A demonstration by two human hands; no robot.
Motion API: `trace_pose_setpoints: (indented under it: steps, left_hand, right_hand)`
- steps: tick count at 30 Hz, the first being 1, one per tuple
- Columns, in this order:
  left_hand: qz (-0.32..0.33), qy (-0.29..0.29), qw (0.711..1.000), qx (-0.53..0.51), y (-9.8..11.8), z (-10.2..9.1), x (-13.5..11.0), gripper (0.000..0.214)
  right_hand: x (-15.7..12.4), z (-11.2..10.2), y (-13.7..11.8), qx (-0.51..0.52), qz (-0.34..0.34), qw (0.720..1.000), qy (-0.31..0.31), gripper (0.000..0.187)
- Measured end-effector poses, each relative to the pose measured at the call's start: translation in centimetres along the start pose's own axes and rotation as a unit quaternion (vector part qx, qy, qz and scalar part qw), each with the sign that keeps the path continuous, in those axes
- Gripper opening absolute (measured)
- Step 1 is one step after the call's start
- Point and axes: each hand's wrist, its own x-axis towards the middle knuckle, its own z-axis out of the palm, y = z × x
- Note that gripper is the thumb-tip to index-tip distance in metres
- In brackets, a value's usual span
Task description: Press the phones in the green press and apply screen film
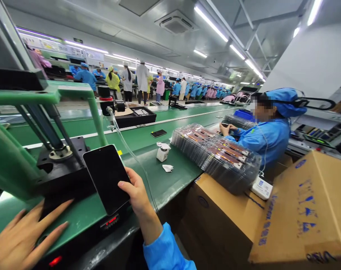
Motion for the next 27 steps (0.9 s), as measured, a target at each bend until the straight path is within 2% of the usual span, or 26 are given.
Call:
trace_pose_setpoints:
  steps: [3, 6, 13, 21, 27]
  left_hand:
    - [0.031, -0.012, 0.999, 0.033, 0.0, 0.0, 0.0, 0.059]
    - [0.037, -0.018, 0.999, 0.021, -0.2, -0.3, 0.0, 0.063]
    - [0.04, -0.028, 0.999, 0.013, 0.3, -1.9, 0.1, 0.059]
    - [0.06, -0.01, 0.997, 0.037, 0.0, -1.9, -0.1, 0.057]
    - [0.056, -0.041, 0.997, 0.032, -0.1, -1.7, -0.2, 0.056]
  right_hand:
    - [-0.1, -0.1, 0.0, 0.001, 0.005, 1.0, -0.006, 0.04]
    - [-0.1, -0.1, -0.1, -0.003, 0.012, 1.0, -0.005, 0.041]
    - [-0.1, -0.1, -0.3, 0.025, 0.021, 0.999, -0.033, 0.041]
    - [-0.3, -0.4, -0.3, 0.028, 0.018, 0.998, -0.049, 0.038]
    - [-0.3, -0.4, -0.6, 0.019, 0.028, 0.997, -0.063, 0.038]
